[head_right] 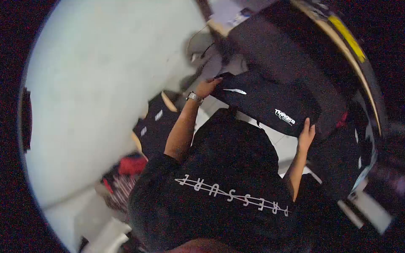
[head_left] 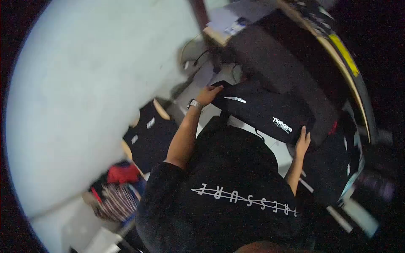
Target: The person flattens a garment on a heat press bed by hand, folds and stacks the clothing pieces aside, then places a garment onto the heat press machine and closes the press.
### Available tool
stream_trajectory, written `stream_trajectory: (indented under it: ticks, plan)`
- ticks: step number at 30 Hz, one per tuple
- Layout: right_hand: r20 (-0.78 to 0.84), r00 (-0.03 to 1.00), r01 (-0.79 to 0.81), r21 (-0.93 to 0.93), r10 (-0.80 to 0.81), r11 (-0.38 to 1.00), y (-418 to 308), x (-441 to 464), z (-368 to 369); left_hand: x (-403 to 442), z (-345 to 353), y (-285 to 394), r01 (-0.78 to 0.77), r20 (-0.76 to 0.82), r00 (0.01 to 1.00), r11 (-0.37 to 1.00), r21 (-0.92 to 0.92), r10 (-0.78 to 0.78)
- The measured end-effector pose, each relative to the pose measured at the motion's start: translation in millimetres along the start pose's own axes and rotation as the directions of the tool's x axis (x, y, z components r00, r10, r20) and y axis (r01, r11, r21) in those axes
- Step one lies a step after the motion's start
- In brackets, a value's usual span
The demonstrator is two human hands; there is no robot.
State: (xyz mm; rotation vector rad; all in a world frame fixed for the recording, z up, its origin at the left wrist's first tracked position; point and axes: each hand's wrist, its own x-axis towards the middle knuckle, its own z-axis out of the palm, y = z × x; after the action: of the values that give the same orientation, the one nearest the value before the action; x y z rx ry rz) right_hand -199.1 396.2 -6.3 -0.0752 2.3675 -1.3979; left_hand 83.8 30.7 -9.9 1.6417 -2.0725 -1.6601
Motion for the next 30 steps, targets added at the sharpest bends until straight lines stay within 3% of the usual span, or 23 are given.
stream_trajectory:
  ticks: [2, 4, 6, 7, 8, 9, 10, 11, 12, 13, 14, 15, 17, 20, 21, 23, 26, 28, 30]
  plan:
    - [0.203, 0.976, 0.074, 0.005, -0.073, 0.997, 1, 19, -9, -31, 13, -45, 0.056, 0.010, 0.998, 0.990, -0.131, -0.055]
    - [0.359, 0.918, 0.141, 0.103, -0.169, 0.985, -9, 42, -9, -77, 25, -55, 0.203, -0.060, 0.971, 0.932, -0.300, -0.231]
    - [0.425, 0.901, 0.157, -0.128, -0.089, 0.979, -28, 66, -6, -111, 39, -92, 0.305, -0.033, 0.929, 0.812, -0.497, -0.369]
    - [0.444, 0.895, 0.170, -0.236, -0.050, 0.957, -37, 72, -6, -130, 45, -116, 0.448, 0.050, 0.877, 0.777, -0.441, -0.478]
    - [0.568, 0.822, 0.220, -0.251, -0.041, 0.943, -48, 92, -4, -150, 53, -110, 0.501, -0.045, 0.839, 0.802, -0.325, -0.542]
    - [0.618, 0.779, 0.263, -0.170, -0.105, 0.950, -26, 106, 3, -153, 85, -131, 0.513, -0.132, 0.826, 0.827, -0.229, -0.548]
    - [0.675, 0.720, 0.293, -0.082, -0.163, 0.953, 1, 115, 13, -172, 103, -121, 0.489, -0.093, 0.813, 0.760, -0.427, -0.575]
    - [0.727, 0.653, 0.300, 0.008, -0.211, 0.954, 14, 128, 21, -176, 115, -138, 0.509, -0.064, 0.801, 0.733, -0.451, -0.595]
    - [0.656, 0.644, 0.411, 0.136, -0.393, 0.901, 20, 126, 31, -187, 119, -139, 0.558, 0.051, 0.784, 0.666, -0.496, -0.619]
    - [0.747, 0.620, 0.378, -0.015, -0.241, 0.926, 11, 123, 29, -201, 124, -131, 0.611, 0.171, 0.757, 0.590, -0.529, -0.631]
    - [0.769, 0.607, 0.395, -0.073, -0.201, 0.916, 21, 130, 33, -217, 125, -60, 0.571, 0.188, 0.645, 0.303, -0.763, -0.741]
    - [0.791, 0.593, 0.404, -0.130, -0.151, 0.905, 30, 142, 38, -211, 143, -114, 0.661, 0.304, 0.503, 0.133, -0.739, -0.809]
    - [0.837, 0.520, 0.466, -0.111, -0.171, 0.878, -5, 134, 41, -213, 175, -200, 0.600, 0.348, 0.712, 0.271, -0.753, -0.609]
    - [0.881, 0.423, 0.464, -0.009, -0.213, 0.886, -22, 111, 37, -252, 179, -168, 0.343, -0.021, 0.803, 0.491, -0.801, -0.595]
    - [0.890, 0.394, 0.453, 0.028, -0.229, 0.891, -34, 101, 35, -269, 176, -153, 0.186, -0.203, 0.783, 0.533, -0.825, -0.588]
    - [0.888, 0.360, 0.533, 0.056, -0.286, 0.844, -41, 107, 35, -275, 184, -168, 0.186, -0.396, 0.667, 0.657, -0.731, -0.631]
    - [0.890, 0.336, 0.529, 0.092, -0.308, 0.844, -69, 94, 19, -291, 190, -147, 0.083, -0.712, 0.519, 0.857, -0.509, -0.473]
    - [0.914, 0.341, 0.568, -0.014, -0.220, 0.823, -63, -28, 62, -341, 136, -231, 0.134, -0.741, 0.470, 0.869, -0.477, -0.479]
    - [0.938, 0.297, 0.563, -0.020, -0.179, 0.826, -34, -73, 126, -356, 92, -265, 0.217, -0.836, 0.348, 0.904, -0.370, -0.425]
